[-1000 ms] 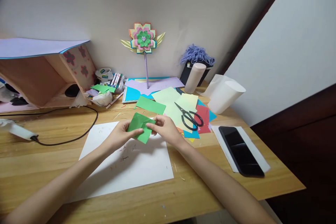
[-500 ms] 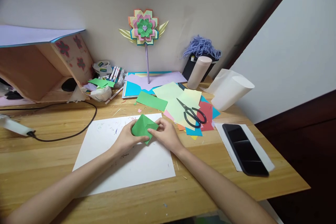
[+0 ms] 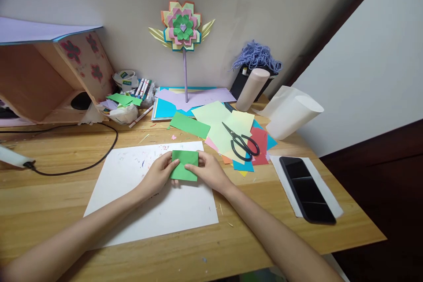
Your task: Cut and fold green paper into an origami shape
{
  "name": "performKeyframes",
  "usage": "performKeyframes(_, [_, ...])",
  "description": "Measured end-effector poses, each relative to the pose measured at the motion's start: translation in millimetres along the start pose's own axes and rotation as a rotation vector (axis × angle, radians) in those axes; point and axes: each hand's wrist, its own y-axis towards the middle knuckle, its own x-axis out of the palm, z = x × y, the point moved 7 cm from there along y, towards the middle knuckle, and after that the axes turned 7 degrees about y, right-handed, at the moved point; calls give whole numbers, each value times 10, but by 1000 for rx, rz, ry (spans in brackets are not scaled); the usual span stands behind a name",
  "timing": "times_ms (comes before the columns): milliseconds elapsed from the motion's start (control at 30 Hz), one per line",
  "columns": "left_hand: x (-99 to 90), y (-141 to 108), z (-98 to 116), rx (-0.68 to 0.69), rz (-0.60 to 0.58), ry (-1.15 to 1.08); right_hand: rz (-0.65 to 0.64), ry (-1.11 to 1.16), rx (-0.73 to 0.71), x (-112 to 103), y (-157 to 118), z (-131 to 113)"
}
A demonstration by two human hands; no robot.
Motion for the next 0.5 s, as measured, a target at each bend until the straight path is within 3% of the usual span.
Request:
performKeyframes(167, [-50, -64, 72, 96, 140, 287, 28, 20, -2, 9, -12, 11])
performKeyframes(500, [-68, -19, 52, 81, 116, 272, 72, -40, -26, -83, -18, -41])
